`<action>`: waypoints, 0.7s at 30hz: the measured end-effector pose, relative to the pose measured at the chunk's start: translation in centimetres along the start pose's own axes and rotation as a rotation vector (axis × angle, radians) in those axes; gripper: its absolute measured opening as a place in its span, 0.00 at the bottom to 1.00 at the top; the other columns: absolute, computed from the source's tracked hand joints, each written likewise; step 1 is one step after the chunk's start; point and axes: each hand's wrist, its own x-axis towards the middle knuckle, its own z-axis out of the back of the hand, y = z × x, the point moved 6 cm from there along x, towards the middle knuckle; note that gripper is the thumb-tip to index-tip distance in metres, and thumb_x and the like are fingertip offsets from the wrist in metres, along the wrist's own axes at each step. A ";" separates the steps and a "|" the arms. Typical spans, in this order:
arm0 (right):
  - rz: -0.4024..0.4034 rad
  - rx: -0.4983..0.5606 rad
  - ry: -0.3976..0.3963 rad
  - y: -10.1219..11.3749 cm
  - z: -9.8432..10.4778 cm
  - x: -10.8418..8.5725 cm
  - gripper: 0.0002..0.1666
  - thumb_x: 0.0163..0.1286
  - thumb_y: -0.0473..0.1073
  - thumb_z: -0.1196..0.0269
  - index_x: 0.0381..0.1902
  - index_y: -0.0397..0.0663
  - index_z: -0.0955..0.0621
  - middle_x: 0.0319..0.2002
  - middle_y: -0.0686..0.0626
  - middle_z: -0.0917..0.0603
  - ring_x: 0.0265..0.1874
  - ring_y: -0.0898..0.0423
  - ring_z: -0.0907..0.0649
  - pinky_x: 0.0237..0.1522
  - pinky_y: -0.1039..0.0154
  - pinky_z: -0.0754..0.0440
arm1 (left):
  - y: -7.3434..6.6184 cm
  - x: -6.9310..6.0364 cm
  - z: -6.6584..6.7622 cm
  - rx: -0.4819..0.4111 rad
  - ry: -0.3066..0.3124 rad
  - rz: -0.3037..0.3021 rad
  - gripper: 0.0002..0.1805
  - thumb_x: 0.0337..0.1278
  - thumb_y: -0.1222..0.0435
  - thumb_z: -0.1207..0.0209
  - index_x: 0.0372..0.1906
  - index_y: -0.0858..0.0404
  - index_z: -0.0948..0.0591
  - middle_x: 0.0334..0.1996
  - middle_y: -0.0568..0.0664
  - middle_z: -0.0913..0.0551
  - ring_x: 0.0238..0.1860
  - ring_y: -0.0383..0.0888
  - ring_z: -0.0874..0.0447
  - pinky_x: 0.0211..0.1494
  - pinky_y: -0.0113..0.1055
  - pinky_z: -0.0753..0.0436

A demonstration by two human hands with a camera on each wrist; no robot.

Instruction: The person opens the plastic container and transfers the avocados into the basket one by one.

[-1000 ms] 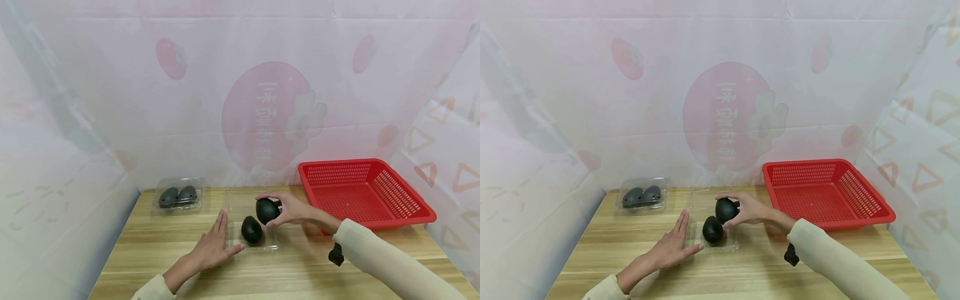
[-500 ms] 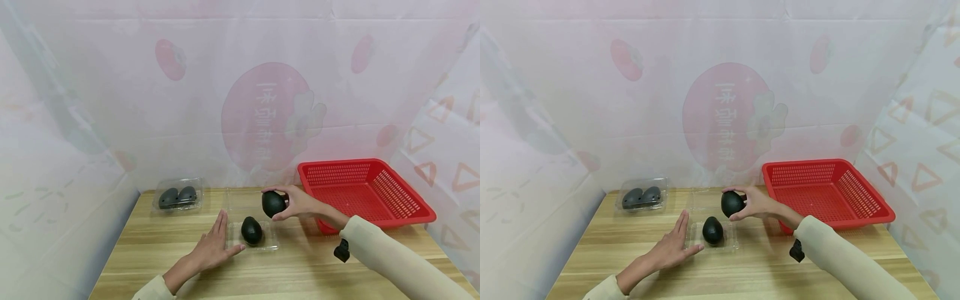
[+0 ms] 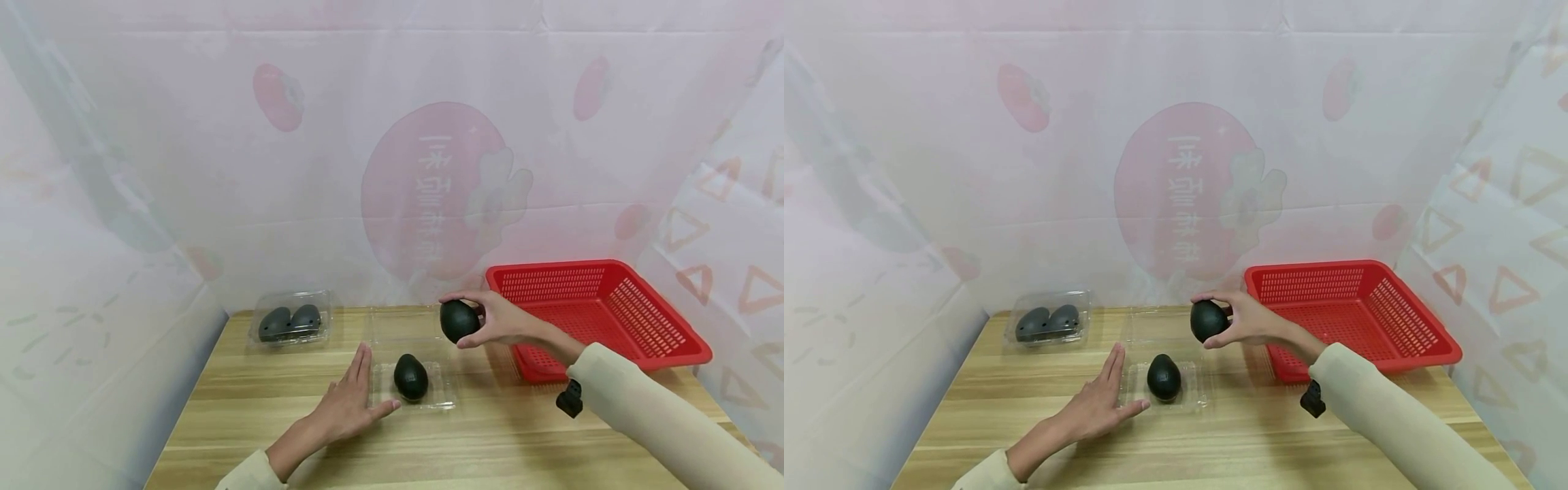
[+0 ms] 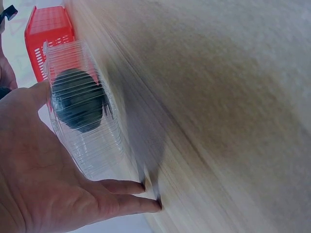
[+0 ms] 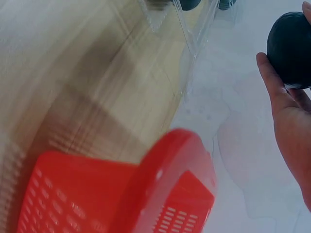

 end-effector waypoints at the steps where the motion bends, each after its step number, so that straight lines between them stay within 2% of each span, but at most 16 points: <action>1: -0.002 -0.001 0.001 0.0 0.1 0.0 0.44 0.57 0.40 0.18 0.71 0.48 0.22 0.62 0.41 0.21 0.50 0.45 0.13 0.48 0.57 0.11 | 0.0 0.0 0.0 0.000 -0.001 -0.001 0.65 0.66 0.32 0.39 0.86 0.68 0.58 0.87 0.61 0.64 0.80 0.66 0.41 0.66 0.81 0.36; 7: -0.003 -0.045 -0.014 -0.1 1.4 -0.1 0.45 0.56 0.40 0.17 0.71 0.47 0.21 0.63 0.39 0.20 0.48 0.45 0.13 0.46 0.58 0.10 | 0.1 0.0 0.1 -0.005 -0.005 -0.004 0.65 0.66 0.33 0.39 0.86 0.68 0.58 0.87 0.61 0.64 0.80 0.67 0.40 0.66 0.81 0.36; 12: -0.006 -0.073 -0.024 -0.2 2.4 -0.4 0.44 0.56 0.39 0.18 0.71 0.50 0.21 0.66 0.41 0.23 0.52 0.44 0.15 0.48 0.58 0.11 | 0.1 0.0 0.0 -0.006 -0.006 -0.004 0.65 0.66 0.33 0.39 0.86 0.68 0.58 0.87 0.61 0.63 0.80 0.67 0.40 0.66 0.81 0.36; 18: -0.033 -0.123 -0.033 -0.2 3.3 -0.6 0.44 0.56 0.43 0.17 0.70 0.57 0.20 0.62 0.46 0.20 0.50 0.45 0.16 0.47 0.53 0.11 | 0.1 -0.1 0.0 -0.004 -0.010 -0.005 0.65 0.66 0.32 0.39 0.86 0.68 0.59 0.87 0.61 0.64 0.80 0.67 0.41 0.66 0.81 0.36; 21: -0.040 -0.124 -0.031 -0.2 3.7 -0.8 0.44 0.56 0.44 0.17 0.70 0.57 0.21 0.61 0.45 0.20 0.50 0.45 0.17 0.47 0.54 0.11 | 0.1 -0.1 0.0 -0.003 -0.010 -0.005 0.65 0.66 0.32 0.39 0.86 0.68 0.59 0.87 0.61 0.64 0.80 0.67 0.41 0.66 0.81 0.36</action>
